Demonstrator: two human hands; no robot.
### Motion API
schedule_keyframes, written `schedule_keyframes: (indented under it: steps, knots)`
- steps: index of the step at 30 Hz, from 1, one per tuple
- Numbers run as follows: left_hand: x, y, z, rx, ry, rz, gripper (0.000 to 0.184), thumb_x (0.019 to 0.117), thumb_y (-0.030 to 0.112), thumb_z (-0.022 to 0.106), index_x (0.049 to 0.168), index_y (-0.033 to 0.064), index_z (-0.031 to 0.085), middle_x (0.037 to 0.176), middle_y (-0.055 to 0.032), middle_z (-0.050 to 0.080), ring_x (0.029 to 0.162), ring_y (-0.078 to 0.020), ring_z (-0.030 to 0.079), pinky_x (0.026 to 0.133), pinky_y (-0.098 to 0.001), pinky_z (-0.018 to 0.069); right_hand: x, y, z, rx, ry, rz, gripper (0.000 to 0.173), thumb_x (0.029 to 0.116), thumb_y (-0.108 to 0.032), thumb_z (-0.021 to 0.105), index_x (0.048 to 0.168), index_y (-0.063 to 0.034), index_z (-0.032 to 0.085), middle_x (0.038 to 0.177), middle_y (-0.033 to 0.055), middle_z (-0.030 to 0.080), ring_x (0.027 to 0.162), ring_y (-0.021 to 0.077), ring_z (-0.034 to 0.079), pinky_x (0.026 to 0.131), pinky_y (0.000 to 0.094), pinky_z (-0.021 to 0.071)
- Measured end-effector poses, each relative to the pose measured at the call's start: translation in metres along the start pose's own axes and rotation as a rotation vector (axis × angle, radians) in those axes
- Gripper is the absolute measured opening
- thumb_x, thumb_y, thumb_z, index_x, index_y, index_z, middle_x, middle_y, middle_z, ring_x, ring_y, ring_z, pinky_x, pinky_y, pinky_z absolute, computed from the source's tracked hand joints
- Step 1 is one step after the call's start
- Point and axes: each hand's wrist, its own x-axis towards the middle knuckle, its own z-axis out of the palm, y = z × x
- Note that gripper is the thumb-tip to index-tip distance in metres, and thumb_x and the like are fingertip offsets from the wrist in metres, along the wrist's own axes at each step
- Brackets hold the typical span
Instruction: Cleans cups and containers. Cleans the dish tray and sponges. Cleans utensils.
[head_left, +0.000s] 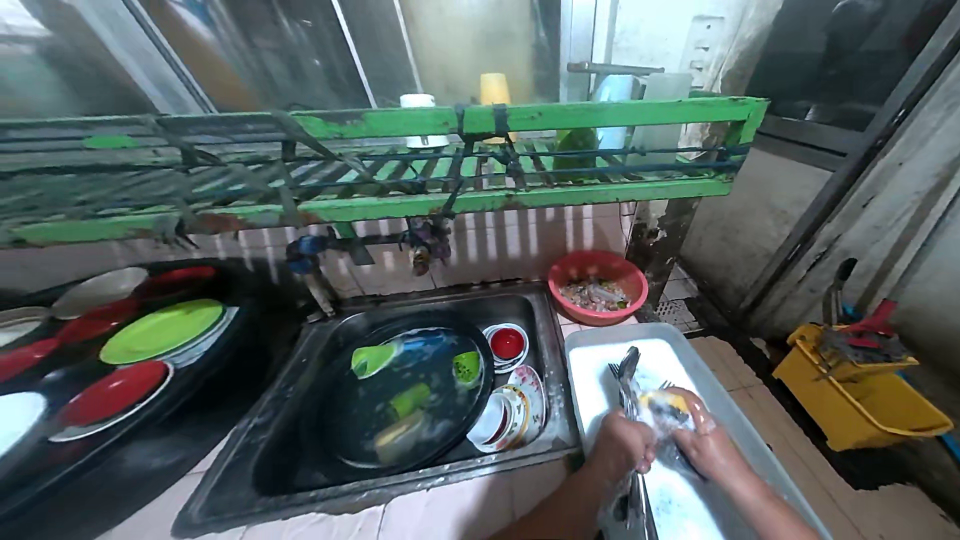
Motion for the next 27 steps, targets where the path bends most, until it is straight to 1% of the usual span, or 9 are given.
schedule_keyframes:
  steps: [3, 6, 10, 13, 17, 20, 24, 26, 27]
  knots:
    - [0.004, 0.000, 0.003, -0.017, -0.001, -0.011, 0.015, 0.1012, 0.003, 0.057, 0.115, 0.0022, 0.050, 0.066, -0.0022, 0.052, 0.042, -0.0067, 0.046, 0.038, -0.0195, 0.0393, 0.026, -0.002, -0.022, -0.033, 0.094, 0.148, 0.053, 0.0943, -0.005, 0.066, 0.145, -0.0005, 0.051, 0.138, 0.0244, 0.060, 0.129, 0.0362, 0.059, 0.110, 0.0531, 0.0456]
    - [0.000, 0.003, 0.002, -0.098, -0.041, 0.009, 0.015, 0.1025, 0.003, 0.056, 0.116, 0.0010, 0.050, 0.069, -0.0030, 0.052, 0.043, -0.0071, 0.046, 0.038, -0.0196, 0.0404, 0.037, -0.009, -0.035, 0.243, 0.291, 0.261, 0.059, 0.0970, -0.021, 0.070, 0.147, 0.0005, 0.046, 0.137, 0.0248, 0.059, 0.124, 0.0324, 0.060, 0.106, 0.0512, 0.0485]
    - [-0.010, 0.002, 0.002, -0.096, -0.203, 0.054, 0.016, 0.1052, 0.010, 0.054, 0.118, 0.0022, 0.049, 0.073, -0.0028, 0.056, 0.045, -0.0068, 0.050, 0.042, -0.0195, 0.0445, 0.020, -0.007, -0.025, 0.252, 0.074, 0.276, 0.063, 0.0947, -0.033, 0.070, 0.146, -0.0032, 0.049, 0.129, 0.0212, 0.064, 0.117, 0.0294, 0.065, 0.102, 0.0501, 0.0513]
    - [-0.014, -0.003, -0.001, -0.020, -0.282, 0.103, 0.023, 0.1073, 0.017, 0.052, 0.123, 0.0004, 0.054, 0.079, -0.0037, 0.060, 0.049, -0.0078, 0.054, 0.047, -0.0205, 0.0494, 0.016, -0.018, -0.040, 0.138, 0.210, 0.229, 0.043, 0.1014, -0.027, 0.063, 0.136, -0.0012, 0.060, 0.121, 0.0227, 0.067, 0.112, 0.0331, 0.066, 0.099, 0.0557, 0.0509]
    - [-0.007, -0.006, 0.001, 0.037, -0.154, 0.143, 0.024, 0.1064, 0.018, 0.056, 0.122, 0.0007, 0.053, 0.081, -0.0028, 0.059, 0.049, -0.0046, 0.049, 0.047, -0.0184, 0.0446, 0.026, -0.015, -0.062, 0.351, 0.451, 0.324, 0.043, 0.1021, -0.026, 0.063, 0.137, -0.0011, 0.056, 0.114, 0.0202, 0.068, 0.100, 0.0272, 0.067, 0.089, 0.0509, 0.0543]
    - [-0.007, -0.005, 0.003, 0.007, -0.096, 0.167, 0.021, 0.1055, 0.015, 0.056, 0.120, 0.0002, 0.054, 0.076, -0.0015, 0.055, 0.049, -0.0043, 0.045, 0.046, -0.0184, 0.0412, 0.012, -0.022, -0.028, 0.396, 0.323, 0.382, 0.055, 0.1004, -0.024, 0.065, 0.143, 0.0044, 0.046, 0.121, 0.0238, 0.065, 0.106, 0.0293, 0.067, 0.093, 0.0493, 0.0545]
    - [-0.009, -0.005, -0.002, 0.013, -0.118, 0.222, 0.028, 0.1098, 0.030, 0.048, 0.118, 0.0039, 0.054, 0.065, 0.0021, 0.049, 0.049, -0.0060, 0.046, 0.048, -0.0208, 0.0420, 0.005, -0.024, -0.015, 0.250, 0.130, 0.357, 0.055, 0.0981, -0.026, 0.068, 0.143, 0.0006, 0.051, 0.127, 0.0224, 0.065, 0.118, 0.0301, 0.064, 0.104, 0.0504, 0.0494]
    - [-0.009, -0.006, -0.003, -0.028, -0.089, 0.289, 0.032, 0.1097, 0.028, 0.048, 0.124, 0.0031, 0.062, 0.080, -0.0021, 0.063, 0.059, -0.0076, 0.057, 0.054, -0.0225, 0.0479, 0.014, -0.018, -0.045, 0.129, -0.054, 0.410, 0.053, 0.0987, -0.029, 0.069, 0.141, -0.0016, 0.053, 0.124, 0.0228, 0.066, 0.116, 0.0323, 0.065, 0.102, 0.0525, 0.0496]
    - [-0.008, -0.005, -0.005, -0.028, -0.102, 0.335, 0.034, 0.1088, 0.025, 0.048, 0.129, 0.0025, 0.063, 0.100, -0.0055, 0.070, 0.077, -0.0099, 0.065, 0.066, -0.0262, 0.0534, 0.018, -0.015, -0.060, 0.032, -0.218, 0.432, 0.054, 0.0981, -0.033, 0.069, 0.141, -0.0029, 0.054, 0.125, 0.0235, 0.065, 0.117, 0.0343, 0.064, 0.104, 0.0542, 0.0484]
